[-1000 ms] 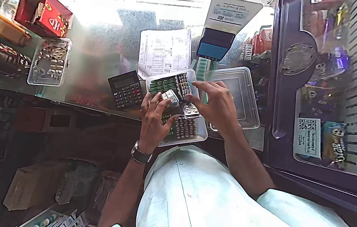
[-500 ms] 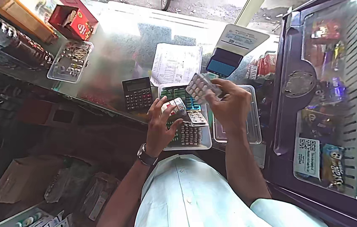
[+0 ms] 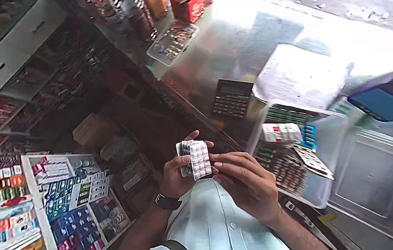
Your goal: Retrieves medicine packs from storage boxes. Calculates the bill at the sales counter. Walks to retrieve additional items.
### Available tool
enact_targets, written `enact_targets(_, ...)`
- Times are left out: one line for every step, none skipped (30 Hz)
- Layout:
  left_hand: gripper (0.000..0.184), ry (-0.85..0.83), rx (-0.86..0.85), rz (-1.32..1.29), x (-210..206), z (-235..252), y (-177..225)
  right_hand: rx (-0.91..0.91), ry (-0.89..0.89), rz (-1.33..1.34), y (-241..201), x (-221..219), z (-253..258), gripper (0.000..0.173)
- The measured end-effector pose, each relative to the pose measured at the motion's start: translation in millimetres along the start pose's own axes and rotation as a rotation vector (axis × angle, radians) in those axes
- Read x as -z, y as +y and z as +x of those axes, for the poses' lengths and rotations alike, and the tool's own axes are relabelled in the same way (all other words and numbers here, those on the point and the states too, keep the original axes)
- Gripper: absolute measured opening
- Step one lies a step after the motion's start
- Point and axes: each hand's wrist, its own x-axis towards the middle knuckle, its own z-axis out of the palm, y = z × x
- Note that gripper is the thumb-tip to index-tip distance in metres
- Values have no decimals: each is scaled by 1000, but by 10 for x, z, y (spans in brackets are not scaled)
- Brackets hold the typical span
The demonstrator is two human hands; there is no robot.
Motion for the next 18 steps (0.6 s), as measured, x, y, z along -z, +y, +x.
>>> enact_targets(71, 8, 9, -22, 84, -76, 147, -30, -49, 14, 40, -120, 112, 29)
enact_targets(69, 13, 18, -30, 152, -150, 303, -59, -136, 6, 87, -256, 235, 41)
enact_targets(66, 11, 22, -29, 225, -230, 468, -80, -244, -27, 131, -417, 363, 57)
enact_targets(60, 19, 23, -13, 299, -315, 644, -87, -350, -72, 177, -617, 488, 73)
enact_targets(51, 36, 16, 24, 391, -396, 832, -82, -439, -112, 222, -856, 607, 85)
enact_targets(45, 47, 0, 71, 483, -473, 1032, -69, -504, -136, 260, -1122, 720, 93)
enact_targets(41, 91, -26, 126, 538, -555, 1246, -59, -552, -133, 278, -1409, 831, 95)
enact_targets(40, 143, -54, 178, 581, -621, 1471, -47, -585, -110, 296, -1701, 950, 94)
enact_targets(44, 155, -80, 240, 649, -674, 1697, -36, -613, -73, 317, -1979, 1080, 91)
enact_targets(44, 181, -106, 303, 726, -748, 1895, -24, -637, -39, 335, -2240, 1187, 85)
enact_targets(40, 219, -130, 342, 801, -842, 2059, -10, -661, -12, 347, -2483, 1266, 80)
enact_targets(36, 265, -155, 352, 884, -934, 2221, 12, -678, -1, 358, -2722, 1344, 76)
enact_targets(35, 310, -181, 353, 961, -1015, 2392, 40, -695, 5, 366, -2958, 1427, 74)
enact_targets(39, 339, -203, 341, 1041, -1100, 2557, 63, -715, 9, 367, -3182, 1499, 73)
enact_targets(46, 355, -230, 318, 1132, -1173, 2720, 86, -728, 12, 375, -3400, 1569, 72)
enact_targets(51, 364, -261, 300, 1229, -1228, 2871, 107, -736, 12, 396, -3609, 1633, 71)
enact_targets(54, 370, -293, 283, 1332, -1264, 3009, 123, -748, 9, 428, -3801, 1703, 71)
enact_targets(57, 369, -325, 276, 1440, -1280, 3137, 135, -770, 5, 473, -3972, 1789, 71)
